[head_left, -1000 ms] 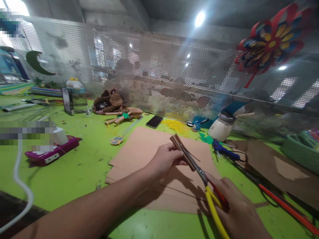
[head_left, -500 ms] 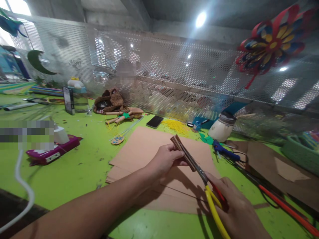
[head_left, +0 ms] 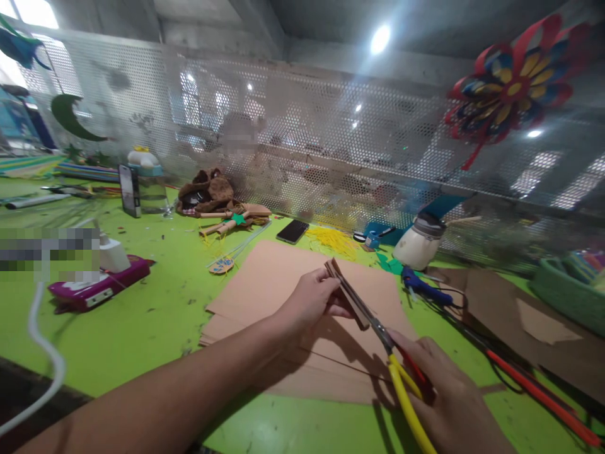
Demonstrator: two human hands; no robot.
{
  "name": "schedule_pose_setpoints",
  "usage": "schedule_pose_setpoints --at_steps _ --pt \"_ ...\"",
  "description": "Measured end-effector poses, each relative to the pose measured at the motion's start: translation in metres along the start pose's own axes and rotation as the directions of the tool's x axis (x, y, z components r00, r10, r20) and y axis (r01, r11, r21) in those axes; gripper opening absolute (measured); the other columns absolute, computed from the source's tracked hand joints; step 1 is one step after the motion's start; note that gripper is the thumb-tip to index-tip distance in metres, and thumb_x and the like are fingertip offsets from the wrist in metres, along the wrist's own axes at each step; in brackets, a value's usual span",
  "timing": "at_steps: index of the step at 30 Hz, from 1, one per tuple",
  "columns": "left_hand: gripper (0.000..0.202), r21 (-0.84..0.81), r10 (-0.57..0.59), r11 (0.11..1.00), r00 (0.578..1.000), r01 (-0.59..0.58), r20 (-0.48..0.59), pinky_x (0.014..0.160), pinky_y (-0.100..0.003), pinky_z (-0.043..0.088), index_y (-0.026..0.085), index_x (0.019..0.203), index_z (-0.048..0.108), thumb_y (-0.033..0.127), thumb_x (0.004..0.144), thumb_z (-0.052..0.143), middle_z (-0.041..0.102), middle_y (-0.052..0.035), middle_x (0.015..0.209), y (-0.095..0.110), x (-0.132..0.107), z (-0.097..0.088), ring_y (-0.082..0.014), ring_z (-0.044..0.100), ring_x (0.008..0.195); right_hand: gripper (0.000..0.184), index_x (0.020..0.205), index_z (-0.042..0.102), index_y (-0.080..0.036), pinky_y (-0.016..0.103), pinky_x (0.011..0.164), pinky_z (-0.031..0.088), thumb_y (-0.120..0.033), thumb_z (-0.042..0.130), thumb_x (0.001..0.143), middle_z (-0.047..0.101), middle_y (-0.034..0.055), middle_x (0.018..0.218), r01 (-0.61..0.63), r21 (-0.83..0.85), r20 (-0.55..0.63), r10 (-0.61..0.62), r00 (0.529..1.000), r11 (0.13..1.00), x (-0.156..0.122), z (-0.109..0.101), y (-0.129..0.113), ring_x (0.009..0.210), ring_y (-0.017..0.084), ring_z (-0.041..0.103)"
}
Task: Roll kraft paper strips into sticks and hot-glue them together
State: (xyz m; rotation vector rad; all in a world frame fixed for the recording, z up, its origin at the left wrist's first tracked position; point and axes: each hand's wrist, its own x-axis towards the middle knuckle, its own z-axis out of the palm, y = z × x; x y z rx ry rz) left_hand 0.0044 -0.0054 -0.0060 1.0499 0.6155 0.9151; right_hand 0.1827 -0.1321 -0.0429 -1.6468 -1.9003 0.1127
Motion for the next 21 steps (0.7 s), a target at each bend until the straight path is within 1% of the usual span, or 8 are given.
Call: schedule_pose_setpoints --at_steps 5,10,16,21 --pt "0.008 0.024 -0.018 1.000 0.999 0.017 0.027 0.056 -0.025 0.054 0.013 0.079 0.050 0.007 0.079 0.044 0.063 -0.0048 0.066 -0.0008 0.0004 -0.0006 -0.0126 0.063 0.055 0.045 0.122 0.053 -0.023 0.026 0.057 0.042 -0.018 0.051 0.077 0.050 0.0008 0.075 -0.007 0.011 -0.022 0.007 1.000 1.000 0.0010 0.0001 -0.0026 0.063 0.017 0.052" --pt "0.007 -0.015 -0.016 1.000 0.997 0.017 0.076 0.060 -0.025 0.055 0.011 0.080 0.051 0.008 0.081 0.045 0.065 -0.0087 0.075 -0.0023 -0.0010 -0.0013 -0.0140 0.065 0.062 0.045 0.122 0.051 -0.024 0.026 0.059 0.042 -0.016 0.050 0.077 0.048 -0.0001 0.076 -0.022 0.027 0.000 0.022 1.000 0.999 0.0038 -0.0022 -0.0045 0.062 0.016 0.052" --pt "0.009 -0.048 -0.026 0.998 0.996 0.030 0.083 0.058 -0.024 0.055 0.011 0.079 0.051 0.006 0.082 0.044 0.064 -0.0068 0.072 0.0004 -0.0026 0.0003 -0.0129 0.064 0.060 0.046 0.122 0.051 -0.025 0.025 0.056 0.041 -0.017 0.051 0.077 0.048 -0.0009 0.074 -0.016 0.009 -0.013 0.016 1.000 1.000 0.0032 -0.0013 -0.0032 0.060 0.015 0.050" --pt "0.008 -0.075 -0.043 0.996 0.996 0.048 0.072 0.059 -0.025 0.055 0.010 0.080 0.050 0.006 0.083 0.044 0.064 -0.0071 0.073 0.0006 -0.0037 0.0000 -0.0144 0.065 0.062 0.048 0.124 0.051 -0.023 0.026 0.060 0.042 -0.016 0.051 0.076 0.049 0.0007 0.077 -0.007 -0.021 -0.023 0.007 1.000 1.000 0.0024 0.0008 -0.0004 0.065 0.017 0.052"
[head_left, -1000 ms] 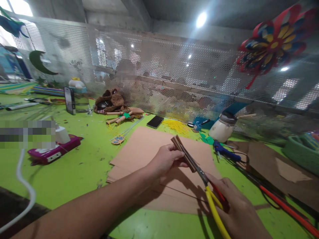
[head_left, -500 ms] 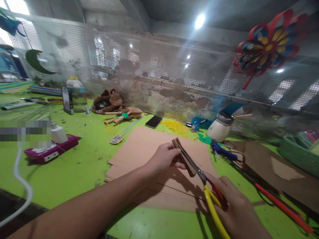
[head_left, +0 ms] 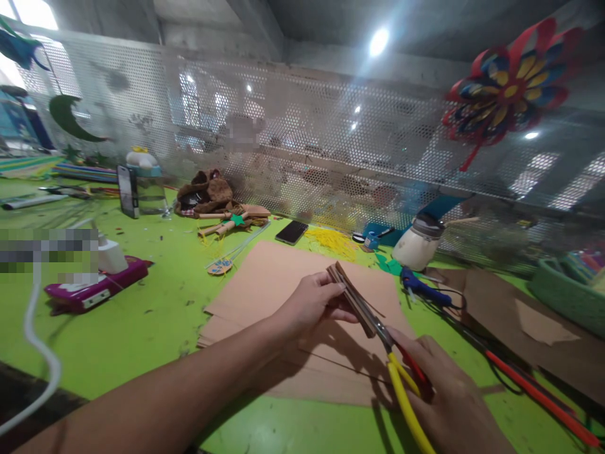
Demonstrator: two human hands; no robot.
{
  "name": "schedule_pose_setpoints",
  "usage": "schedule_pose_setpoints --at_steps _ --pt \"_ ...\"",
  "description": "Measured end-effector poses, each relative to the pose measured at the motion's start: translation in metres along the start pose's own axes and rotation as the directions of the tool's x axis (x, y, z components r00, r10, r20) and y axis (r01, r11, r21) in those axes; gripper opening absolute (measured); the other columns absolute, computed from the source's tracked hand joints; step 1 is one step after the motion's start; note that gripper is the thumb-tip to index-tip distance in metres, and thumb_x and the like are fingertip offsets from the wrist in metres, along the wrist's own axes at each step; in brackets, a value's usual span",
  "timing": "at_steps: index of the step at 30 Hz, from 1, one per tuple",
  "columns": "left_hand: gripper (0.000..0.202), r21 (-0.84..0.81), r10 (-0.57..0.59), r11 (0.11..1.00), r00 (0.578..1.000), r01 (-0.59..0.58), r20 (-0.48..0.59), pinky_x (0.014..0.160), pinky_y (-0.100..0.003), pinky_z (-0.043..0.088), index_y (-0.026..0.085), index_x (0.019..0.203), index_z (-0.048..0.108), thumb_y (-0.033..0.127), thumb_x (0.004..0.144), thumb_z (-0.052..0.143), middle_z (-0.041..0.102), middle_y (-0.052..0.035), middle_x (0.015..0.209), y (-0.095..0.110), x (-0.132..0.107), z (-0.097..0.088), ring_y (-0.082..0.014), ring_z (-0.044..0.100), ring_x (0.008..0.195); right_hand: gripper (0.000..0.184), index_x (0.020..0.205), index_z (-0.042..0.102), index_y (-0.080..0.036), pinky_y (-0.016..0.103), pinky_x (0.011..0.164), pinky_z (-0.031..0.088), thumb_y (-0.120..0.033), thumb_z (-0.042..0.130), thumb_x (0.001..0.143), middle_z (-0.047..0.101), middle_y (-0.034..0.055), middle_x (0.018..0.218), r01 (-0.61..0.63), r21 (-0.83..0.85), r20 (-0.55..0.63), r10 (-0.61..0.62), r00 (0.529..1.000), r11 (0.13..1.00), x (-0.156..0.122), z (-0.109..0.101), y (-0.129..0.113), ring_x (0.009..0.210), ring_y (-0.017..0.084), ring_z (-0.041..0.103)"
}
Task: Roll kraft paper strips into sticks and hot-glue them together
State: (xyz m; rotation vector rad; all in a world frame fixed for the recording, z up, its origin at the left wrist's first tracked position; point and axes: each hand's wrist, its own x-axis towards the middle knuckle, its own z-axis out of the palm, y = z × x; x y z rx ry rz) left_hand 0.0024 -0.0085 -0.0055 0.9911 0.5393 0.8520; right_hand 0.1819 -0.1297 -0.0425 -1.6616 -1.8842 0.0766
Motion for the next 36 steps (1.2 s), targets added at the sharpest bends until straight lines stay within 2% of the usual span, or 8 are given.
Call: schedule_pose_setpoints --at_steps 6,9,18,23,27,36 --pt "0.009 -0.016 -0.006 1.000 1.000 0.006 -0.005 0.059 -0.027 0.055 0.010 0.078 0.051 0.006 0.083 0.044 0.063 -0.0067 0.071 -0.002 0.001 -0.001 -0.0145 0.065 0.062 0.051 0.125 0.050 -0.022 0.026 0.062 0.044 -0.014 0.051 0.075 0.050 0.0009 0.078 -0.003 -0.030 0.046 0.005 0.999 1.000 0.001 -0.001 0.002 0.068 0.017 0.054" --pt "0.008 -0.013 -0.006 1.000 1.000 0.006 -0.007 0.059 -0.028 0.055 0.011 0.078 0.051 0.007 0.082 0.045 0.064 -0.0070 0.071 -0.003 0.002 -0.002 -0.0147 0.065 0.061 0.050 0.124 0.051 -0.022 0.026 0.059 0.043 -0.015 0.051 0.075 0.049 0.0007 0.076 -0.007 -0.022 0.025 0.007 1.000 1.000 0.000 0.000 0.001 0.064 0.016 0.053" --pt "0.011 -0.047 -0.018 0.999 0.999 0.017 -0.030 0.058 -0.026 0.055 0.010 0.076 0.054 0.005 0.081 0.045 0.063 -0.0059 0.069 0.000 0.001 -0.001 -0.0129 0.063 0.059 0.048 0.118 0.058 -0.023 0.026 0.061 0.047 -0.019 0.052 0.071 0.057 0.0032 0.078 -0.083 0.135 0.045 0.078 0.996 0.987 0.005 -0.003 0.003 0.069 0.018 0.056" --pt "0.010 -0.027 -0.037 0.999 0.999 0.036 -0.011 0.060 -0.028 0.055 0.009 0.077 0.055 0.007 0.081 0.046 0.064 -0.0072 0.069 -0.002 0.000 -0.001 -0.0145 0.065 0.061 0.046 0.109 0.065 -0.020 0.025 0.066 0.051 -0.021 0.056 0.064 0.065 0.0071 0.095 -0.140 0.341 0.042 0.134 0.990 0.929 0.005 0.001 0.009 0.082 0.020 0.063" --pt "0.008 -0.008 -0.039 0.999 0.999 0.040 0.033 0.062 -0.028 0.055 0.009 0.079 0.055 0.008 0.081 0.047 0.065 -0.0083 0.071 -0.005 -0.001 0.000 -0.0149 0.065 0.061 0.046 0.107 0.066 -0.019 0.022 0.066 0.052 -0.021 0.059 0.062 0.067 0.0083 0.099 -0.182 0.434 0.048 0.179 0.983 0.882 0.004 0.004 0.007 0.086 0.021 0.065" --pt "0.006 -0.043 -0.016 0.999 0.998 0.019 0.068 0.061 -0.025 0.053 0.010 0.080 0.055 0.010 0.081 0.049 0.065 -0.0070 0.068 -0.002 -0.003 0.003 -0.0133 0.064 0.060 0.043 0.104 0.069 -0.018 0.023 0.065 0.054 -0.029 0.065 0.063 0.070 0.0102 0.094 -0.212 0.427 0.124 0.175 0.977 0.879 0.011 -0.012 -0.006 0.078 0.022 0.067"
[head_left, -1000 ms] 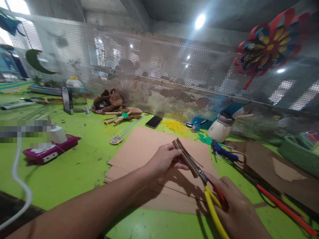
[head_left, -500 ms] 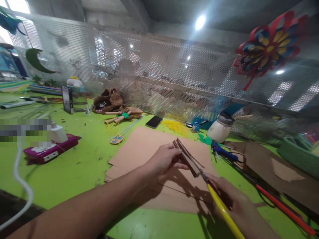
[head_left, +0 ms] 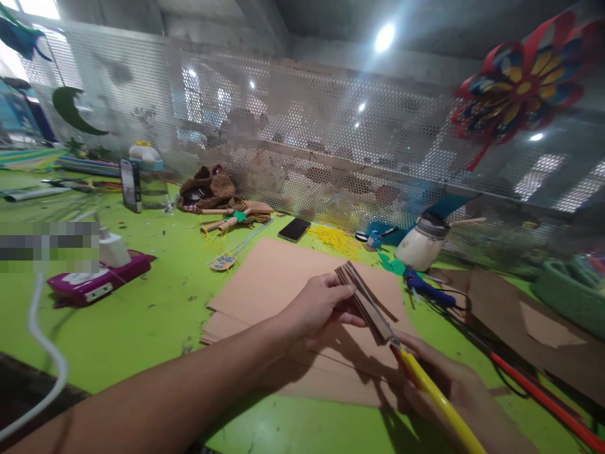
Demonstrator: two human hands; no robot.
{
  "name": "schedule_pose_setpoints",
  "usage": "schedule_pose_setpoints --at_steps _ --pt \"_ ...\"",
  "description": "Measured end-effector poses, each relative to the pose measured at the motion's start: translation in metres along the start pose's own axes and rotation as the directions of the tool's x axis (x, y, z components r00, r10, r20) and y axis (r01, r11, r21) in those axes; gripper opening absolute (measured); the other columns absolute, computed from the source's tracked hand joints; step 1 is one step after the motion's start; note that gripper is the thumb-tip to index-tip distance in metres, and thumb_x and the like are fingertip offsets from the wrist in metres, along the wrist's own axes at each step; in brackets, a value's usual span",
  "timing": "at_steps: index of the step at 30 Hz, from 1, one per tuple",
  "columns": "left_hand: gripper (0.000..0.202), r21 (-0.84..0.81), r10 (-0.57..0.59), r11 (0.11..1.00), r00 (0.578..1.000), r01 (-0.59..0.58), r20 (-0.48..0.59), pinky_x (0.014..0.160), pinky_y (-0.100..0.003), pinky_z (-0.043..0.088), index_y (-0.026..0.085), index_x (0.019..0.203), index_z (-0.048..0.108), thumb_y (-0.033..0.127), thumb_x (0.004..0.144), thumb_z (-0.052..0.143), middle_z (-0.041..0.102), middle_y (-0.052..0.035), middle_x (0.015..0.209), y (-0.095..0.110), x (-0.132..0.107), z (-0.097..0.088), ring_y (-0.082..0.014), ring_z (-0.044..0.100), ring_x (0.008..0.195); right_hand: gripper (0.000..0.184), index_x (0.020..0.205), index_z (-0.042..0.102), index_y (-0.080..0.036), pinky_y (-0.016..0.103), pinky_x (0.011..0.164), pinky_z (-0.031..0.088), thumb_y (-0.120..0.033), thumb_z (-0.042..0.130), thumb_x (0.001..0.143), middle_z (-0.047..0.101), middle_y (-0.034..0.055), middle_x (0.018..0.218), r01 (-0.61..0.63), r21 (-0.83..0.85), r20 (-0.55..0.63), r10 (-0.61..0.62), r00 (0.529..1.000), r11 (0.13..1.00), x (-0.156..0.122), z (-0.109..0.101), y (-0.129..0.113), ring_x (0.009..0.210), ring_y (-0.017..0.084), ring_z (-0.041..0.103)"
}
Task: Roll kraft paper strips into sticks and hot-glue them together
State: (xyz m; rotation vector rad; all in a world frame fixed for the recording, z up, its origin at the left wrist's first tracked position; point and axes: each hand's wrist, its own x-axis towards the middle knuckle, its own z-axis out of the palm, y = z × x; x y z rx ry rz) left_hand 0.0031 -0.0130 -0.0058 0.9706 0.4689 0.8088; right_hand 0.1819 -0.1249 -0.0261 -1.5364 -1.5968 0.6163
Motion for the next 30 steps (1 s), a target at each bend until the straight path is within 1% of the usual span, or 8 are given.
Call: schedule_pose_setpoints --at_steps 3,8,11,15,19,23,28,30 --pt "0.006 -0.004 0.004 1.000 1.000 -0.004 0.004 0.060 -0.025 0.053 0.010 0.081 0.055 0.011 0.082 0.049 0.065 -0.0074 0.069 0.000 0.000 0.000 -0.0133 0.064 0.060 0.046 0.107 0.068 -0.017 0.024 0.061 0.054 -0.034 0.067 0.063 0.070 0.0105 0.091 -0.053 0.062 0.010 0.053 0.999 0.997 -0.001 0.000 0.003 0.076 0.024 0.067" --pt "0.005 -0.007 0.009 1.000 1.000 -0.009 0.008 0.059 -0.025 0.052 0.011 0.082 0.054 0.014 0.082 0.050 0.065 -0.0070 0.070 0.000 -0.002 0.001 -0.0136 0.064 0.061 0.048 0.106 0.067 -0.016 0.026 0.056 0.054 -0.040 0.068 0.065 0.068 0.0104 0.082 -0.108 0.230 0.025 0.105 0.994 0.967 -0.003 0.003 0.010 0.061 0.020 0.065" --pt "0.006 -0.001 0.017 1.000 1.000 -0.017 -0.010 0.059 -0.025 0.052 0.011 0.083 0.054 0.013 0.082 0.049 0.065 -0.0068 0.070 0.001 -0.003 0.004 -0.0132 0.063 0.060 0.046 0.105 0.068 -0.017 0.027 0.051 0.053 -0.041 0.069 0.066 0.067 0.0103 0.077 -0.136 0.264 0.043 0.129 0.991 0.955 -0.002 0.003 0.009 0.057 0.019 0.063" --pt "0.006 -0.001 0.022 1.000 1.000 -0.022 -0.002 0.059 -0.024 0.052 0.011 0.083 0.055 0.013 0.082 0.049 0.065 -0.0067 0.071 0.001 -0.005 0.006 -0.0128 0.063 0.060 0.041 0.102 0.069 -0.016 0.027 0.053 0.054 -0.038 0.069 0.067 0.067 0.0099 0.075 -0.092 0.225 0.027 0.088 0.996 0.970 -0.002 0.003 0.004 0.060 0.020 0.064" --pt "0.005 -0.009 0.032 0.999 0.999 -0.032 0.008 0.058 -0.023 0.052 0.011 0.082 0.055 0.013 0.081 0.051 0.064 -0.0062 0.071 0.002 -0.005 0.007 -0.0124 0.063 0.060 0.039 0.101 0.070 -0.017 0.026 0.057 0.055 -0.037 0.067 0.067 0.070 0.0108 0.079 -0.028 0.116 -0.004 0.029 1.000 0.993 -0.001 0.005 -0.001 0.066 0.022 0.067" --pt "0.007 -0.009 0.026 1.000 1.000 -0.026 -0.006 0.056 -0.022 0.052 0.010 0.080 0.056 0.012 0.081 0.049 0.065 -0.0072 0.073 0.004 -0.006 0.009 -0.0121 0.063 0.059 0.037 0.101 0.070 -0.019 0.026 0.058 0.056 -0.035 0.066 0.067 0.071 0.0092 0.077 0.018 0.007 -0.029 -0.018 0.999 1.000 0.000 0.004 -0.005 0.066 0.023 0.068" --pt "0.005 -0.003 0.026 1.000 1.000 -0.026 -0.008 0.057 -0.023 0.052 0.011 0.081 0.055 0.012 0.081 0.050 0.064 -0.0064 0.070 0.003 -0.005 0.008 -0.0122 0.062 0.059 0.038 0.100 0.070 -0.019 0.025 0.059 0.056 -0.034 0.066 0.065 0.071 0.0087 0.079 0.023 0.017 -0.042 -0.022 0.999 1.000 0.000 0.003 -0.008 0.067 0.024 0.068" --pt "0.006 0.012 0.030 0.999 1.000 -0.030 -0.007 0.057 -0.023 0.052 0.011 0.082 0.055 0.013 0.082 0.049 0.064 -0.0068 0.070 0.002 -0.004 0.007 -0.0123 0.063 0.059 0.039 0.102 0.070 -0.019 0.024 0.058 0.055 -0.033 0.066 0.066 0.071 0.0087 0.078 0.015 0.016 -0.031 -0.015 0.999 1.000 -0.001 0.003 -0.007 0.066 0.023 0.068"
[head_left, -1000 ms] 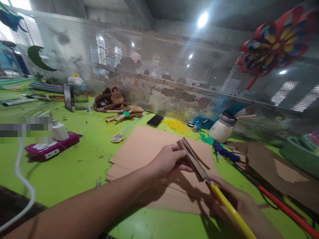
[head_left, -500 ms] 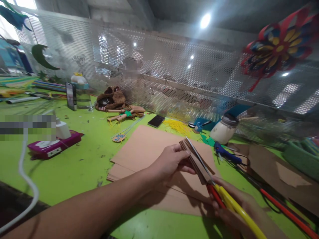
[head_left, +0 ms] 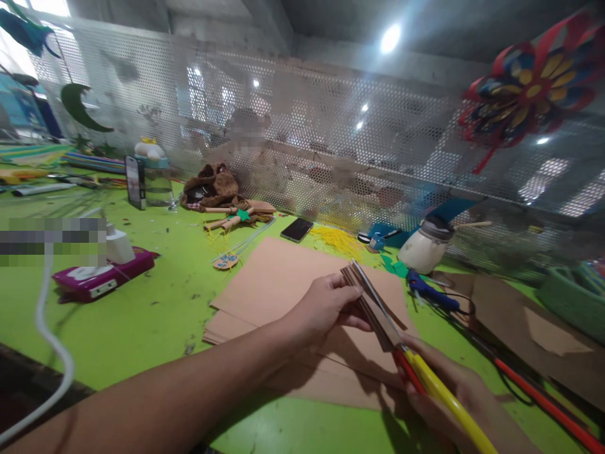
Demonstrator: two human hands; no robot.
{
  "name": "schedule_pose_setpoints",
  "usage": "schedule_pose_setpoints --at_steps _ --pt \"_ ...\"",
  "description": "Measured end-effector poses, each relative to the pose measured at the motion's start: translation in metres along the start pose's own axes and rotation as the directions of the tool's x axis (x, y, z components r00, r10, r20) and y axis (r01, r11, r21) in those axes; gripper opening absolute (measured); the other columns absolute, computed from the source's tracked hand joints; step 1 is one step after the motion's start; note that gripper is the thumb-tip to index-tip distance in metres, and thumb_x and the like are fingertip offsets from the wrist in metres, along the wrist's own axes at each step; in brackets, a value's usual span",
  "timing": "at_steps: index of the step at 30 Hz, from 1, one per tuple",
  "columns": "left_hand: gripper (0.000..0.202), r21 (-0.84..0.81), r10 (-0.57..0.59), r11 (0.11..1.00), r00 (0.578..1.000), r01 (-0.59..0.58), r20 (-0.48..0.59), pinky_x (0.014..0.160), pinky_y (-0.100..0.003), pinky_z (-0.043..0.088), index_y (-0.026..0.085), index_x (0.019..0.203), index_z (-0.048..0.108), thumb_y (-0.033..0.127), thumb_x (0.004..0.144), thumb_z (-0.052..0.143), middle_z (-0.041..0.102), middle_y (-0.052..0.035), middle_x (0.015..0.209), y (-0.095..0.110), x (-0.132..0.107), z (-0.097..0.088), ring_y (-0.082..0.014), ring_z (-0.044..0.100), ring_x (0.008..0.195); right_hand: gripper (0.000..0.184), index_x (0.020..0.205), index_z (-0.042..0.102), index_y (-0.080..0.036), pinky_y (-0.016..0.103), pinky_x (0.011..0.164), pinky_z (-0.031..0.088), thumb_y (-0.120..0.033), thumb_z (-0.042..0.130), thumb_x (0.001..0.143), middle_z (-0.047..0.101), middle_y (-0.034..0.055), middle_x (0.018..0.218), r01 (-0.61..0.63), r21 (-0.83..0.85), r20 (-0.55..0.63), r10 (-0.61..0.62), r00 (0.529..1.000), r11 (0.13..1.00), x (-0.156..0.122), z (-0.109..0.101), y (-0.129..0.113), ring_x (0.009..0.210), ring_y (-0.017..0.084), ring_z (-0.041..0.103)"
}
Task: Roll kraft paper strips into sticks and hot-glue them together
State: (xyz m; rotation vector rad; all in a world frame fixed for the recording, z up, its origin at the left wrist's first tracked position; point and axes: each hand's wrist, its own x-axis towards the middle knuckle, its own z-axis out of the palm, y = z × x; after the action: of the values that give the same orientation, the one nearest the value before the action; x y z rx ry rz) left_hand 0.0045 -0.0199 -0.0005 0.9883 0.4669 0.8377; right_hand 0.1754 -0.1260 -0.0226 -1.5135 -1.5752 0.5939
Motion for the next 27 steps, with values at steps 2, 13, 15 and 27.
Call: schedule_pose_setpoints --at_steps 2,13,15,27 --pt "0.006 0.018 0.008 1.000 1.000 -0.008 0.002 0.057 -0.023 0.052 0.011 0.082 0.054 0.013 0.082 0.049 0.064 -0.0073 0.072 -0.0009 0.0009 -0.0008 -0.0124 0.063 0.060 0.041 0.104 0.068 -0.017 0.024 0.056 0.055 -0.033 0.065 0.067 0.070 0.0086 0.077 -0.008 -0.001 0.023 0.008 1.000 1.000 -0.0004 -0.0002 0.0010 0.063 0.021 0.067" --pt "0.004 0.025 0.039 0.999 0.999 -0.039 0.010 0.057 -0.024 0.052 0.010 0.081 0.054 0.013 0.079 0.051 0.062 -0.0055 0.071 -0.0008 -0.0002 -0.0003 -0.0124 0.062 0.059 0.041 0.103 0.070 -0.020 0.024 0.060 0.055 -0.034 0.064 0.065 0.073 0.0078 0.083 0.038 -0.081 0.006 -0.037 0.999 0.996 -0.0009 -0.0029 -0.0017 0.074 0.025 0.069" --pt "0.005 0.030 0.038 0.999 0.999 -0.038 0.011 0.057 -0.024 0.052 0.010 0.082 0.054 0.012 0.080 0.050 0.062 -0.0058 0.071 -0.0008 -0.0001 -0.0004 -0.0125 0.062 0.060 0.041 0.104 0.069 -0.020 0.023 0.060 0.055 -0.032 0.063 0.066 0.073 0.0079 0.082 0.039 -0.087 0.001 -0.039 0.999 0.995 -0.0017 -0.0027 -0.0012 0.074 0.025 0.069" --pt "0.005 0.030 0.025 0.999 1.000 -0.025 0.017 0.058 -0.026 0.052 0.011 0.080 0.054 0.014 0.080 0.050 0.063 -0.0063 0.070 -0.0024 0.0008 -0.0021 -0.0129 0.062 0.058 0.046 0.108 0.066 -0.018 0.025 0.059 0.055 -0.037 0.065 0.066 0.072 0.0100 0.087 -0.016 0.033 -0.001 0.016 1.000 0.999 -0.0049 0.0031 0.0037 0.071 0.025 0.069"
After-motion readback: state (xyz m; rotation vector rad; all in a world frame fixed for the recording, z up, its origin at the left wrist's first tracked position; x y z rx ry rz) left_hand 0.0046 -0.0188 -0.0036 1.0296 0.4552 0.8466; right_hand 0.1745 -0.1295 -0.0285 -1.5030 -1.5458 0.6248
